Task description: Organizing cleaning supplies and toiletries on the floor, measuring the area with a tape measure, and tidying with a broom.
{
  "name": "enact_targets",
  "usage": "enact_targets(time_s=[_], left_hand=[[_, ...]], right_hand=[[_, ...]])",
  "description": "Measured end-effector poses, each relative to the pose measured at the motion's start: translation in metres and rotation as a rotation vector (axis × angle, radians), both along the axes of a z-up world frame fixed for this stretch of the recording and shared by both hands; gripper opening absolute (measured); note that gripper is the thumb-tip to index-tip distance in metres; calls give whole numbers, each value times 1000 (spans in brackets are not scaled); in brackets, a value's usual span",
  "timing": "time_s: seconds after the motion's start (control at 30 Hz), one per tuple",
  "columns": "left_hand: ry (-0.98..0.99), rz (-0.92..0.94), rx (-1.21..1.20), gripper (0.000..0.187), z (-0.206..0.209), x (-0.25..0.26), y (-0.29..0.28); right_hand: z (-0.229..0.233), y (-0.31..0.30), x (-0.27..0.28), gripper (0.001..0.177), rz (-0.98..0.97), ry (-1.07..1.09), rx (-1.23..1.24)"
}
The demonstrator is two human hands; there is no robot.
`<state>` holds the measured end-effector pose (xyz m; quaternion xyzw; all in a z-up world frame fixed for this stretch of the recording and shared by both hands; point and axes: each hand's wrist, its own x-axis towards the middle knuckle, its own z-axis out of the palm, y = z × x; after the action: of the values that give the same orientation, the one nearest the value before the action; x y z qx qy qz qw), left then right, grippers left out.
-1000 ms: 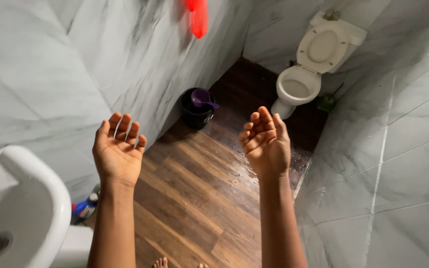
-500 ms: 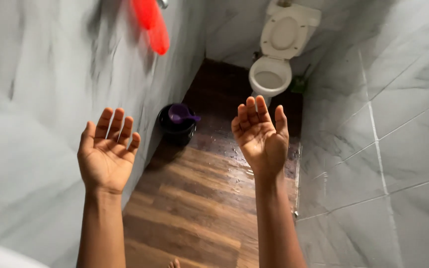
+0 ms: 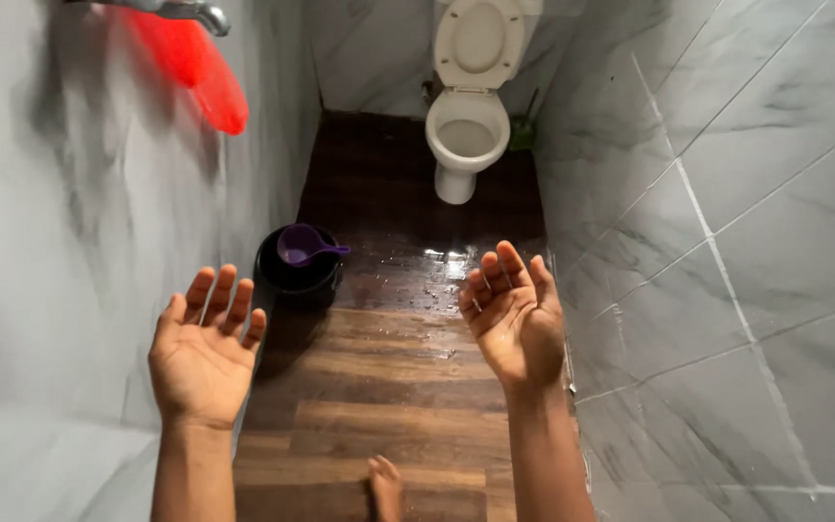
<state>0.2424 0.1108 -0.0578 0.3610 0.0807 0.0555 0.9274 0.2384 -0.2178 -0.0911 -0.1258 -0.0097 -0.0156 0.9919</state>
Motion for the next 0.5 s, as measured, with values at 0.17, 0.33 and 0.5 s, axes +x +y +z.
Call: enact_targets(time_s=[0.17, 0.33, 0.5], left_hand=[[46, 6, 66, 30, 4, 47, 4], [69, 19, 182, 30, 26, 107, 16], [92, 42, 250, 32, 20, 150, 34]], right_hand=[[-18, 4, 53, 36, -20, 17, 29], [-26, 22, 120, 35, -42, 1, 144], [-41, 35, 174, 35, -8, 33, 141]])
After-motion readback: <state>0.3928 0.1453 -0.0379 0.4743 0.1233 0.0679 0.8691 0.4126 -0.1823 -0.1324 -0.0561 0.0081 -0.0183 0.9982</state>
